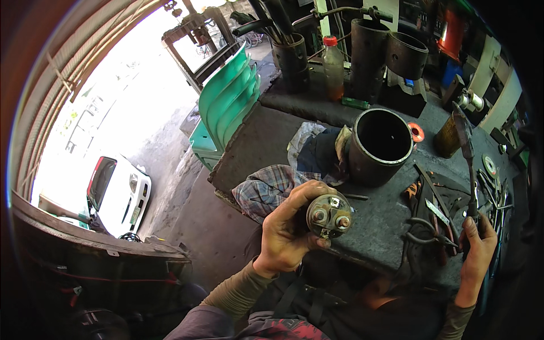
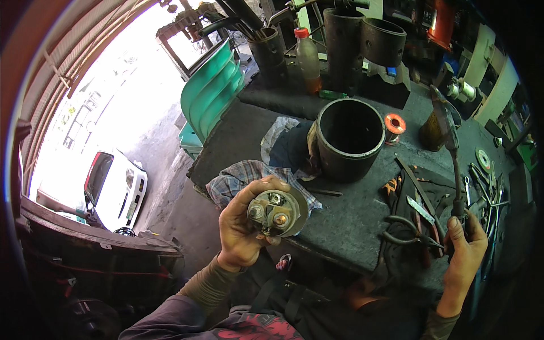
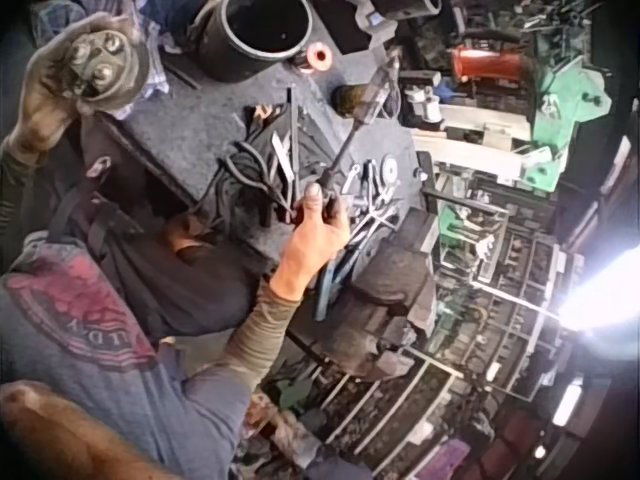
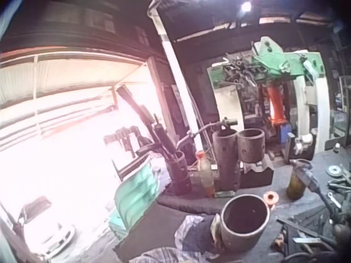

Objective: The person uses pliers to adjust small metal contacts on a cylindrical electrical component. They then use a soldering iron to heat the contacts, producing smoke, and continue to adjust the contacts with pliers. The person wipes the component with a cloth during the process.

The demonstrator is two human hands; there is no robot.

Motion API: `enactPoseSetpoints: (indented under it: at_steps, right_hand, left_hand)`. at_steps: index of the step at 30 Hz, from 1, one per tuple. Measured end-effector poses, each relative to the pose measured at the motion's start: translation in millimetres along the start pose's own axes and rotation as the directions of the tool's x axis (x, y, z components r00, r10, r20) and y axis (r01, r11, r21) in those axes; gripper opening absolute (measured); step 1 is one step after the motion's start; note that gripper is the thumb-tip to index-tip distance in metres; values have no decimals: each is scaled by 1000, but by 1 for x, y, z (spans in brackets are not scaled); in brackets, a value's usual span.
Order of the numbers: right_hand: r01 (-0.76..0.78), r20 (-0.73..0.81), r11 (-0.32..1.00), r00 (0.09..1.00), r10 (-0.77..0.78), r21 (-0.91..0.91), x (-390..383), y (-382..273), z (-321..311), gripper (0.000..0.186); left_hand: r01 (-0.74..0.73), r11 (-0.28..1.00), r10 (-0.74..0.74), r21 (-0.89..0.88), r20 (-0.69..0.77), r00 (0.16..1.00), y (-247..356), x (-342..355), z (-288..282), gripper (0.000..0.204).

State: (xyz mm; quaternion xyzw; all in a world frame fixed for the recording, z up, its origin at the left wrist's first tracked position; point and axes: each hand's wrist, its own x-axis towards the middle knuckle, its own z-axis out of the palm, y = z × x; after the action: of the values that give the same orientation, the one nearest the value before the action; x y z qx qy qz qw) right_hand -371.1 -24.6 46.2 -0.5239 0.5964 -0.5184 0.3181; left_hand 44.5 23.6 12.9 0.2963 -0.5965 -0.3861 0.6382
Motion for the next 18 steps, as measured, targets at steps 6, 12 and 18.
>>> enactPoseSetpoints:
  at_steps: [6, 12, 18]
  right_hand:
    - [-1, 14, 1000, 1000, 1, -12, -2, 0, 2, 32]
    - [-145, 75, 989, 987, 141, 39, -2, -13, 4, 35]
    - [-82, 233, 921, 972, -9, 380, 21, -97, 44, 29]
  left_hand:
    - [38, 996, -37, -80, 10, 999, -4, -2, 4, 87]
    - [170, 981, -176, -92, -59, 983, -4, -4, 11, 79]
    - [258, 965, -249, 54, -136, 959, -39, -2, 14, 65]
